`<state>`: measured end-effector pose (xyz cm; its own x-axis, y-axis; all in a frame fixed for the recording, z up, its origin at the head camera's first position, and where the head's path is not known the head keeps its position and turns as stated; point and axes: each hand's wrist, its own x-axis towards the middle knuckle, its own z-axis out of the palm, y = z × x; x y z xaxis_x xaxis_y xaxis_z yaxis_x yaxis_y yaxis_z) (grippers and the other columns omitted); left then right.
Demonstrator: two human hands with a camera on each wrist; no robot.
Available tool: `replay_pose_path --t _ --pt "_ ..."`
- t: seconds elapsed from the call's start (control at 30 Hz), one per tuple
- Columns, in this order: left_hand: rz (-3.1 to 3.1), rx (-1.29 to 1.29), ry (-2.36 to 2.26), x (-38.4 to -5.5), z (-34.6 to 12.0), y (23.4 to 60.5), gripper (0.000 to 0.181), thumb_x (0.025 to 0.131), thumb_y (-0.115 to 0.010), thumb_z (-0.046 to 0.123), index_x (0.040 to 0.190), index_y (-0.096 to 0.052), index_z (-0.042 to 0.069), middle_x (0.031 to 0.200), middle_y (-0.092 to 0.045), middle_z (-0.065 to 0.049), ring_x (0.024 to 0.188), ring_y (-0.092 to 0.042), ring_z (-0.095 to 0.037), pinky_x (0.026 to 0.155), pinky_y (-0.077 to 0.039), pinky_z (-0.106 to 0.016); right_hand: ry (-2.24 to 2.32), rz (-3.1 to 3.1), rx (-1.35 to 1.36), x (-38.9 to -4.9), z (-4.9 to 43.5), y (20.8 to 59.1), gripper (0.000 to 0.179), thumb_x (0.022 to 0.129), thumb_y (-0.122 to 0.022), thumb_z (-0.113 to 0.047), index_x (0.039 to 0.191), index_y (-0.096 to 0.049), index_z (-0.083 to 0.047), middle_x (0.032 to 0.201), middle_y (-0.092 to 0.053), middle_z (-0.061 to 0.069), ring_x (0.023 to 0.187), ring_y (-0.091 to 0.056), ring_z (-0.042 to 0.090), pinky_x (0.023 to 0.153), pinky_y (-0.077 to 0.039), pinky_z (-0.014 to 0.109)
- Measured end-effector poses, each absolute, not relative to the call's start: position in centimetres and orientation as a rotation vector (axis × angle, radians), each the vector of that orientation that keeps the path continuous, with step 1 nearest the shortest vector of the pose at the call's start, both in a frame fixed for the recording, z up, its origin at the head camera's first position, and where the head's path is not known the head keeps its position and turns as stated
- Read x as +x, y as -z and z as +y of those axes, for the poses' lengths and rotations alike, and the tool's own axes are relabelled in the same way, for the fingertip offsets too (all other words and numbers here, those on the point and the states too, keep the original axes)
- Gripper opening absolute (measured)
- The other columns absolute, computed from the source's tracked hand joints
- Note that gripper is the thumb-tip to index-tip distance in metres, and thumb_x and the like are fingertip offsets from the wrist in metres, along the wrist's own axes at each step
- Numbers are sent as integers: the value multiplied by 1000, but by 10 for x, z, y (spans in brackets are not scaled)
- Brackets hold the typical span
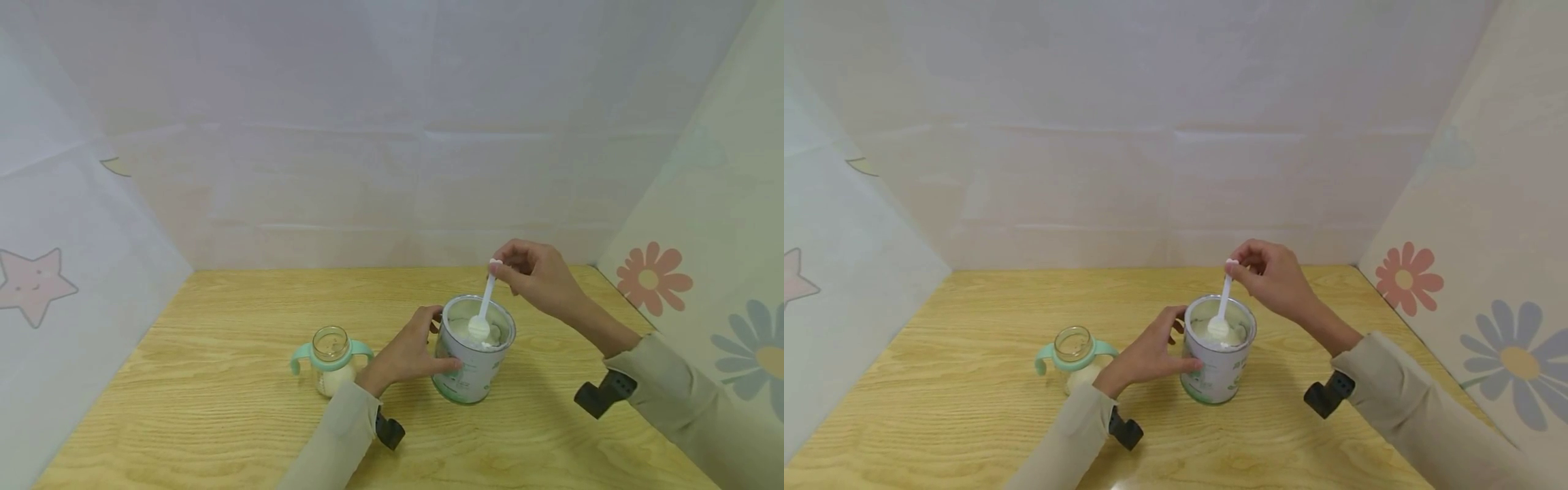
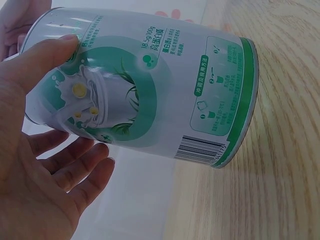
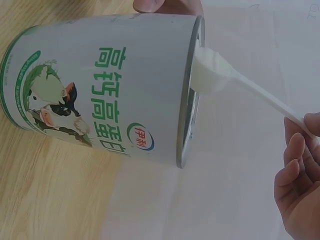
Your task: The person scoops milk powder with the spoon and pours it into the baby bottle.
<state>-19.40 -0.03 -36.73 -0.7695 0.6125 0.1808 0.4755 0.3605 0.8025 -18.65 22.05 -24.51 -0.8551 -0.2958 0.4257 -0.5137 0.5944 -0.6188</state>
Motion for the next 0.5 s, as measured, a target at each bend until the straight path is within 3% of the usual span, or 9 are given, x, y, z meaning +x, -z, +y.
replay_pose_path --t 0.5 --pt "2508 960 -1344 -193 -3 367 82 82 -75 32 146 -27 11 134 -40 -5 115 -43 -19 88 -44 -29 -1134 -2532 678 -194 221 240 9 93 -60 -9 92 -62 0 67 -58 -12 49 -46 9 44 -40 26"
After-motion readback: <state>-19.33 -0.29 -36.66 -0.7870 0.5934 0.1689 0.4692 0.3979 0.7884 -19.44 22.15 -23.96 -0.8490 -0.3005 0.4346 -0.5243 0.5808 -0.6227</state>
